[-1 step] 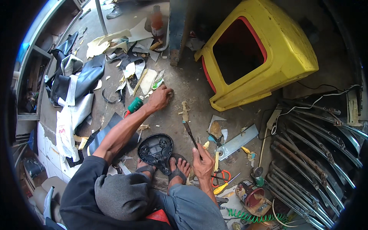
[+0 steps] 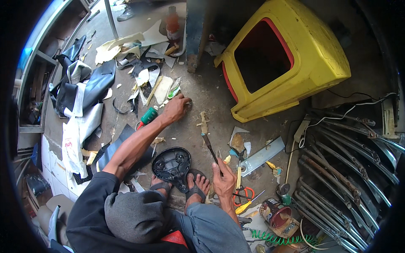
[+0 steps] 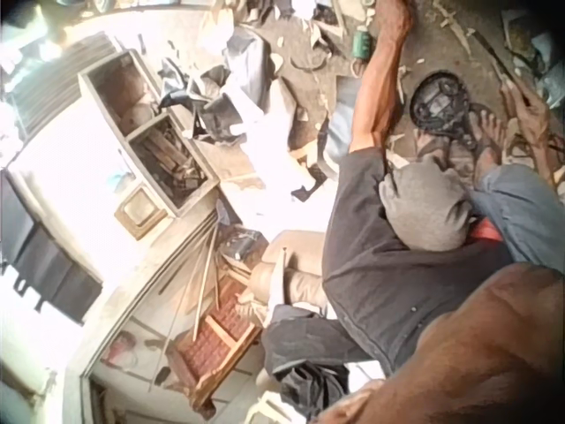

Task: The person reupholsters a bicycle seat by removing old staples with pliers and a flat-head tool, then stretching new black material over the seat frame and securing it.

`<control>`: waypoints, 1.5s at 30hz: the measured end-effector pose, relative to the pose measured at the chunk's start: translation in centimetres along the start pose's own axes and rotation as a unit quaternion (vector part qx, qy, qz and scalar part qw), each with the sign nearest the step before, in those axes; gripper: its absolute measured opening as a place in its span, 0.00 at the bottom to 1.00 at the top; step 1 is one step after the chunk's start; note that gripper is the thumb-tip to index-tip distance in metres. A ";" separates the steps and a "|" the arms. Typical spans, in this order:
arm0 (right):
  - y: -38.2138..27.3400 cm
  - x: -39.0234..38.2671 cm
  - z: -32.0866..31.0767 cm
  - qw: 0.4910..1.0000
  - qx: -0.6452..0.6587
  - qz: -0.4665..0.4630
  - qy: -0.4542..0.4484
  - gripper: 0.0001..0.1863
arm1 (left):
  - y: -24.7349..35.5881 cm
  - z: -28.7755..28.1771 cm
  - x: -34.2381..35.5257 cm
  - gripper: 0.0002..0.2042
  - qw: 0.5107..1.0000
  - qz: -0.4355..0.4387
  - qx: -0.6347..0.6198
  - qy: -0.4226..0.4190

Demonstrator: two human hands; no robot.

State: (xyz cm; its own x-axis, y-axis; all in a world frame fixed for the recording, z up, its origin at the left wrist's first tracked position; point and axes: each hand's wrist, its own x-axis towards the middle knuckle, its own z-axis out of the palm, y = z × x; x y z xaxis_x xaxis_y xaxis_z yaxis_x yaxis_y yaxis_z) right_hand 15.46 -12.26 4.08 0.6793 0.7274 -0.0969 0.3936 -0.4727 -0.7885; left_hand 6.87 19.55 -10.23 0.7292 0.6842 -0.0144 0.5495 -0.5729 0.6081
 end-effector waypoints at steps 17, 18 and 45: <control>0.1 0.8 1.3 0.999 0.010 -0.018 -0.024 0.17 | 10.7 -7.1 -8.6 0.11 0.761 -0.150 -0.631 0.003; 0.1 0.8 1.0 1.000 0.006 -0.014 -0.027 0.16 | 11.1 -7.1 -8.8 0.11 0.760 -0.147 -0.633 0.003; -1.0 0.4 0.2 0.996 -0.046 -0.078 -0.014 0.14 | 11.0 -8.1 -10.2 0.10 0.825 -0.097 -0.550 -0.082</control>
State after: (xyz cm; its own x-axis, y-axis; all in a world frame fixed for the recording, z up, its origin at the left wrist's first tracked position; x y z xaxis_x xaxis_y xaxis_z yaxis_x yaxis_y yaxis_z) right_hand 15.25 -11.41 4.74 0.5884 0.8086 0.0052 0.5493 -0.3950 -0.7364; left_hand 2.12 9.94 3.03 0.7657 0.5931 -0.2490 0.0254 0.3590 0.9330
